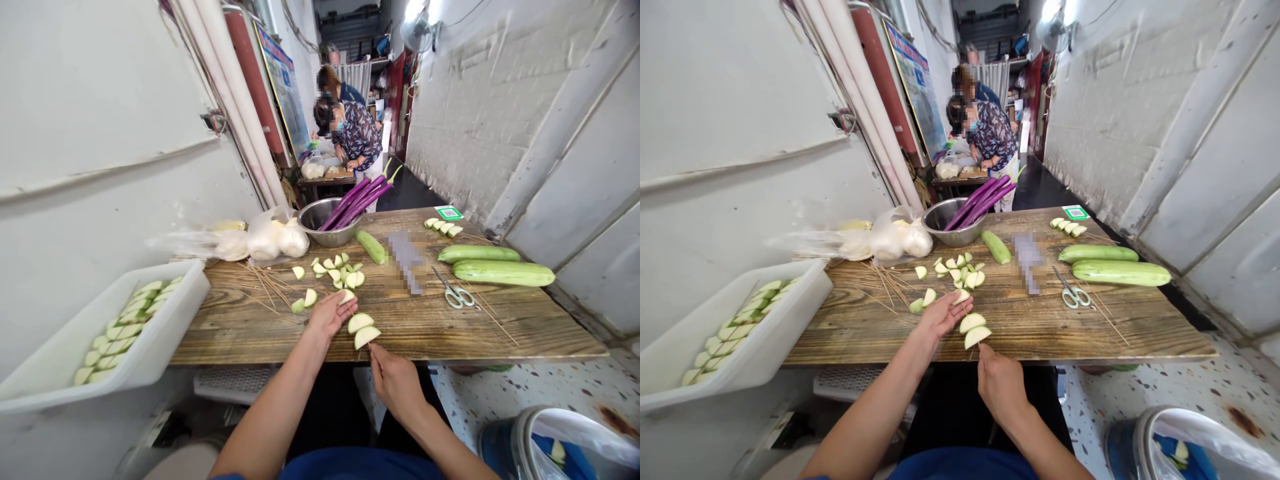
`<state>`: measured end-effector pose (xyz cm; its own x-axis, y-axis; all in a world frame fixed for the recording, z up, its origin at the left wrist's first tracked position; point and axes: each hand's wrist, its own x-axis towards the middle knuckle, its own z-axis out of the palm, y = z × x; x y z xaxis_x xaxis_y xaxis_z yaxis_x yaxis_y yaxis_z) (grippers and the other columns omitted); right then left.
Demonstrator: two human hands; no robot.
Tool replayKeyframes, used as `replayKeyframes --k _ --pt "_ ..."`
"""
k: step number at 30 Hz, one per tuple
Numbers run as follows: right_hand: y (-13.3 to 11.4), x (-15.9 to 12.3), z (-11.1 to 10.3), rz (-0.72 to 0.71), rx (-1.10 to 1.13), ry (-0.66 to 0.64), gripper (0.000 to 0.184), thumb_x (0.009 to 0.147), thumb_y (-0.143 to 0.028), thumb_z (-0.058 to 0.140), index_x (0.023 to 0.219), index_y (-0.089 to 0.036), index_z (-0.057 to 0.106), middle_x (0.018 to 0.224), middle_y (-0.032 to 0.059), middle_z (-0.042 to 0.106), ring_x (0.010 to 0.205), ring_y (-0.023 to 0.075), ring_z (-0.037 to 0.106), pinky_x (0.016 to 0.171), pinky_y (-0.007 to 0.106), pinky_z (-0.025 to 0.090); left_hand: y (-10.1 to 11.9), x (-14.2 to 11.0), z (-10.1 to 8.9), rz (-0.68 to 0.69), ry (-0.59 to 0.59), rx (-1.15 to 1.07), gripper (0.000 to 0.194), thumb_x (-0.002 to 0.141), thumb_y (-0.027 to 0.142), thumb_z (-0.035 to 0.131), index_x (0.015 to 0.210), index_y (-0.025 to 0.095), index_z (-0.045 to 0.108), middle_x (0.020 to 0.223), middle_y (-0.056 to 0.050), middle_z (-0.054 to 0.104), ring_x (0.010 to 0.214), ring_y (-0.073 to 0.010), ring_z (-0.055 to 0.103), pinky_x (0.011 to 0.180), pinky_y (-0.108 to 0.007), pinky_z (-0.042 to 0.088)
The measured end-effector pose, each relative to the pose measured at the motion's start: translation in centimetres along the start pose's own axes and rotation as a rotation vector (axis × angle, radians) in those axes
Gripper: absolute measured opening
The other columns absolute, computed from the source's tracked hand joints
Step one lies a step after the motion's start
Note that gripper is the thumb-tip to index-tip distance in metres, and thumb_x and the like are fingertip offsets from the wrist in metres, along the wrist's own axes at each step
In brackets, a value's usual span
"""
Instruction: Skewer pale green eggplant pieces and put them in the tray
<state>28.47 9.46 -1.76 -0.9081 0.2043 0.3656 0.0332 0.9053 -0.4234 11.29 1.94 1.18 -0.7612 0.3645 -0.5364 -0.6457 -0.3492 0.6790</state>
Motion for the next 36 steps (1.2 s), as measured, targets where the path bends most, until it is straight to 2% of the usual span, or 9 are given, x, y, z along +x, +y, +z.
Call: replayKeyframes --k 10,16,22,28,36 --pt "-0.4 0.3 -0.5 0.048 -0.100 -0.110 0.026 0.082 -0.010 0.040 0.095 -0.014 0.062 0.068 0.0058 0.069 0.059 0.0169 0.065 0.051 0.021 0.037 -0.8 -0.7 0.3 0.009 0.018 0.020 0.008 0.078 0.005 0.055 0.082 0.011 0.051 0.079 -0.013 0.065 0.076 -0.0234 0.067 0.070 -0.037 0.056" --pt "-0.2 0.2 -0.1 0.051 -0.122 -0.089 0.025 0.083 -0.010 0.040 0.096 -0.013 0.062 0.065 0.0054 0.068 0.055 0.0159 0.064 0.049 0.021 0.035 -1.0 -0.7 0.7 0.013 0.001 0.015 0.008 0.078 0.005 0.056 0.080 0.011 0.051 0.082 -0.012 0.065 0.074 -0.0222 0.068 0.071 -0.036 0.056" --pt "0.4 -0.1 0.7 0.020 -0.038 -0.028 0.029 0.085 -0.010 0.036 0.098 -0.012 0.061 0.071 0.0064 0.069 0.058 0.0145 0.064 0.054 0.020 0.039 -1.4 -0.5 0.9 0.048 0.019 -0.016 0.008 0.082 0.018 0.055 0.084 0.011 0.052 0.077 -0.011 0.066 0.071 -0.0225 0.068 0.066 -0.036 0.056" --pt "0.3 -0.5 1.1 0.023 -0.037 -0.018 0.028 0.085 -0.010 0.036 0.097 -0.012 0.061 0.072 0.0071 0.069 0.061 0.0148 0.064 0.055 0.019 0.040 -1.8 -0.2 1.0 0.121 0.020 -0.003 0.007 0.081 0.014 0.055 0.079 0.008 0.056 0.072 -0.012 0.066 0.066 -0.0203 0.067 0.064 -0.031 0.056" --pt "0.0 -0.2 0.4 0.048 -0.104 -0.025 0.027 0.083 -0.009 0.039 0.097 -0.012 0.062 0.067 0.0060 0.068 0.055 0.0162 0.064 0.050 0.021 0.039 -2.7 -0.4 1.0 0.148 -0.006 0.024 0.005 0.079 0.010 0.056 0.075 0.007 0.058 0.068 -0.010 0.065 0.059 -0.0170 0.065 0.063 -0.030 0.056"
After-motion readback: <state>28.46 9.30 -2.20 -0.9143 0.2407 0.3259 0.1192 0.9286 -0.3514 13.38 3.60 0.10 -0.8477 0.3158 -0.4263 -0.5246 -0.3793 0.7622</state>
